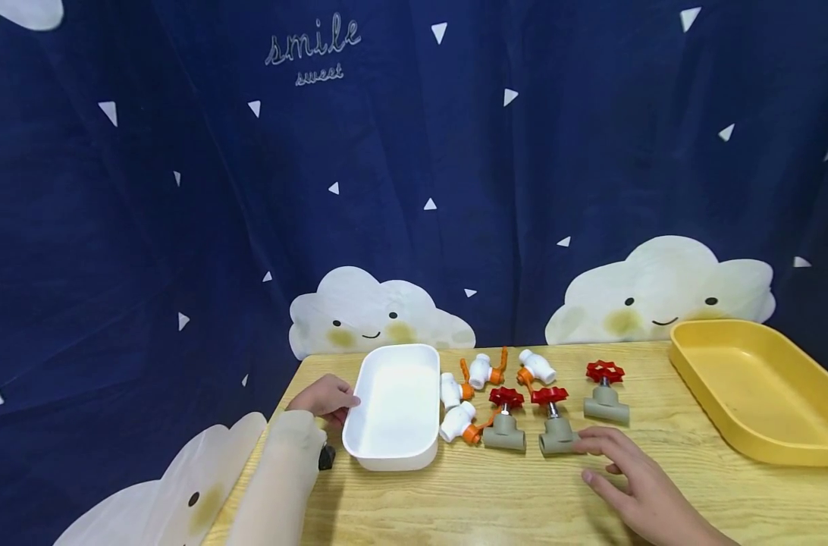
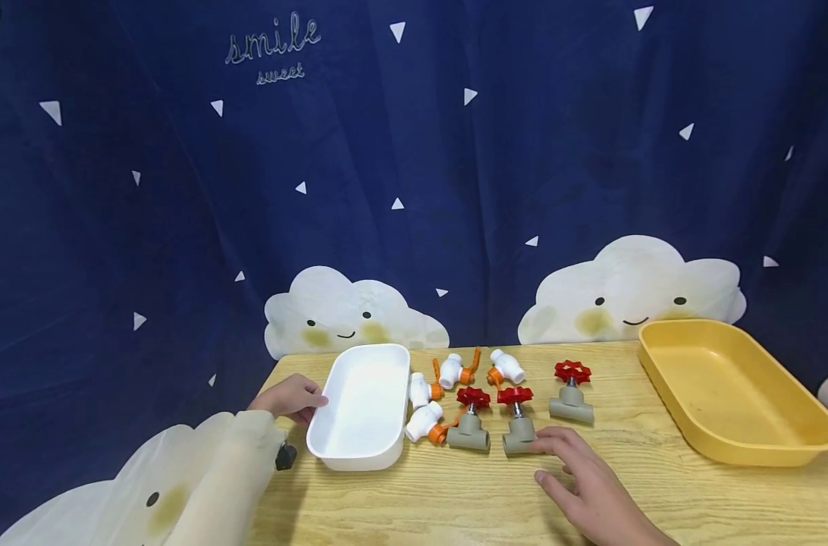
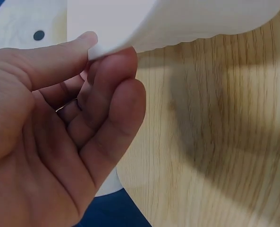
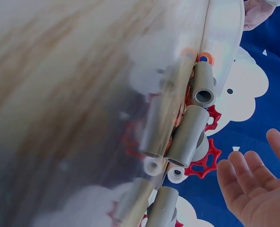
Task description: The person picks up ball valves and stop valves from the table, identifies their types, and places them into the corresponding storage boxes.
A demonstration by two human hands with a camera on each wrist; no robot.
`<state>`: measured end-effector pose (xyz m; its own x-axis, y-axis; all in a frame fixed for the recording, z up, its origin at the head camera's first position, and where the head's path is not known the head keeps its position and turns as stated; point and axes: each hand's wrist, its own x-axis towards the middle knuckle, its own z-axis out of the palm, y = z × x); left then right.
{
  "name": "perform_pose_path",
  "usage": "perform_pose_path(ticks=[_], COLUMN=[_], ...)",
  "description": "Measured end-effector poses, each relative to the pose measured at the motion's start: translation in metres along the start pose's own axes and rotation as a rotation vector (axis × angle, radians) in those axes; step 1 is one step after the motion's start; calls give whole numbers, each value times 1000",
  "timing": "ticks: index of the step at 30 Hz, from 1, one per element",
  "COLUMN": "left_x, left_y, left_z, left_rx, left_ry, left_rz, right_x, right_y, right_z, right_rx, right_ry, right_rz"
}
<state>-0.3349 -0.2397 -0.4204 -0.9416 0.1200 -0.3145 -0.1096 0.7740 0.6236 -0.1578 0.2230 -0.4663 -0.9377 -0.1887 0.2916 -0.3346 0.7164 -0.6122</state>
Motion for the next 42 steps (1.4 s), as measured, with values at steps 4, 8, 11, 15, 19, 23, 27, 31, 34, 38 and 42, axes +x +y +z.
perform_pose_path(ticks=[4,8,11,15,19,23,27,31,34,38,42], left_x=[-1,-2,-2,-3,-4,-5,-6,-6,-5,-6,-8], left_y=[5,10,13,16,19,21,22,22,22,25,29], left_z=[5,9,12,18,24,30,35,39,43,47,51], left_rx=[7,27,43,86,107,96,48,-8,-37,-61,-76], left_ry=[-5,1,6,18,36,49,35,9,-8,-26,-48], left_rz=[-2,10,28,55,77,96,117,142,158,166,160], right_x=[-1,-1,0,1,1,1,0,1,2,2,2], right_y=[1,3,5,6,6,5,5,5,5,5,5], right_z=[0,0,0,0,0,0,-1,-2,-2,-1,0], right_rx=[-7,-9,-12,-17,-24,-25,-23,-21,-16,-9,-6], right_ry=[16,34,29,22,44,65,60,23,15,33,40], right_rz=[-26,-48,-45,-39,-55,-78,-76,-34,-29,-50,-66])
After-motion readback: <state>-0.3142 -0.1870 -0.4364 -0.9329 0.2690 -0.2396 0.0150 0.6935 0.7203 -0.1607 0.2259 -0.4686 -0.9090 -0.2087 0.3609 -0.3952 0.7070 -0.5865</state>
